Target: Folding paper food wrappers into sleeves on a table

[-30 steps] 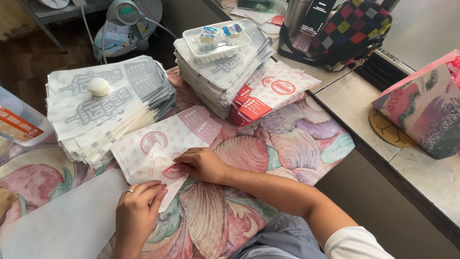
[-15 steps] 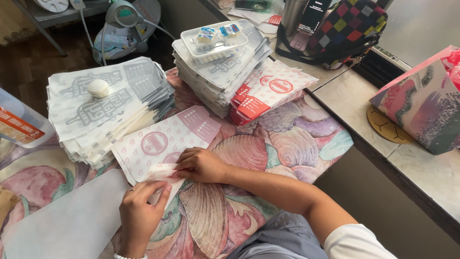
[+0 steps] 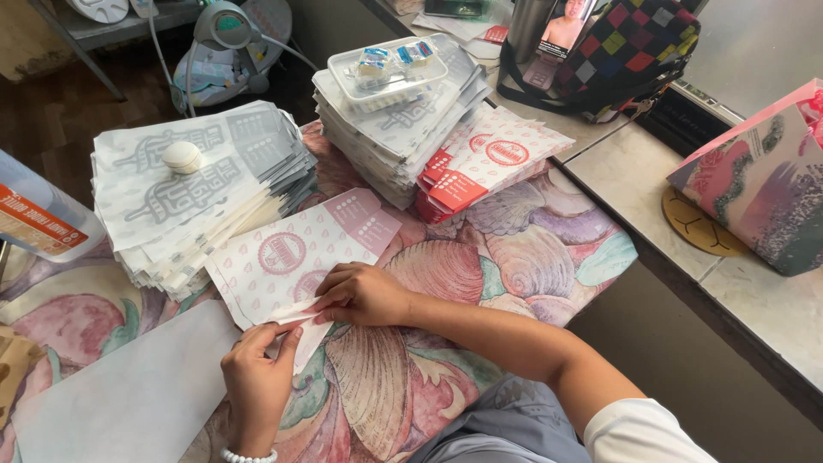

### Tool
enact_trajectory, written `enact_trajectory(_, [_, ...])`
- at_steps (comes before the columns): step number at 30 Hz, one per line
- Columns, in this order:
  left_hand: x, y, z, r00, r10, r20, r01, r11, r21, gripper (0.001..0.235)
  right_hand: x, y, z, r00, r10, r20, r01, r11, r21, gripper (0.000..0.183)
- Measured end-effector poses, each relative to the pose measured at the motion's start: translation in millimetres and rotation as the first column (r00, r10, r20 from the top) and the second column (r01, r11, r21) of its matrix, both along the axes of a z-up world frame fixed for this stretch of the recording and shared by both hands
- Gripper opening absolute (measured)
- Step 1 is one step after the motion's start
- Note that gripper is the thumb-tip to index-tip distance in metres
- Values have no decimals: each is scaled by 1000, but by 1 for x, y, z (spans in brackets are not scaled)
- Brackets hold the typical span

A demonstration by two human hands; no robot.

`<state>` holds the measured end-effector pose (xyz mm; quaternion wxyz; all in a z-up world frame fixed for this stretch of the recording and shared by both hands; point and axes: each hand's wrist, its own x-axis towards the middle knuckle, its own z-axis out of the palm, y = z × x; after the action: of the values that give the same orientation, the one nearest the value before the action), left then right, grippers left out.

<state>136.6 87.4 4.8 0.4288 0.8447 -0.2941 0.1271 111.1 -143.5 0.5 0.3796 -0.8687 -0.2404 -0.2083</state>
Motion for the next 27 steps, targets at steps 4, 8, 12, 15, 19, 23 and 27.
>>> enact_trajectory(4, [-1,-2,1,1000,15,5,-15,1000,-23,8,0,1,1,1000,-2,-10,2,1000,1,20])
enact_trajectory(8, [-2,-3,6,999,34,7,-34,999,-19,14,1,-1,1,1000,-7,-25,8,999,32,21])
enact_trajectory(12, [-4,-6,21,996,-22,89,29,997,-69,33,2,-1,8,997,64,-40,-59,993,106,22])
enact_trajectory(15, [-15,-8,41,988,19,153,6,987,-163,46,1,0,8,996,32,-86,-21,991,134,20])
enact_trajectory(19, [-9,-5,14,959,90,269,-26,972,-232,20,-1,4,2,989,-48,-141,82,965,248,22])
enact_trajectory(23, [-5,-14,7,936,23,350,-34,999,24,13,13,3,9,980,-172,-102,194,941,278,58])
enact_trajectory(27, [-13,-14,9,970,-94,224,4,928,373,30,34,-24,27,959,-283,-24,278,919,281,29])
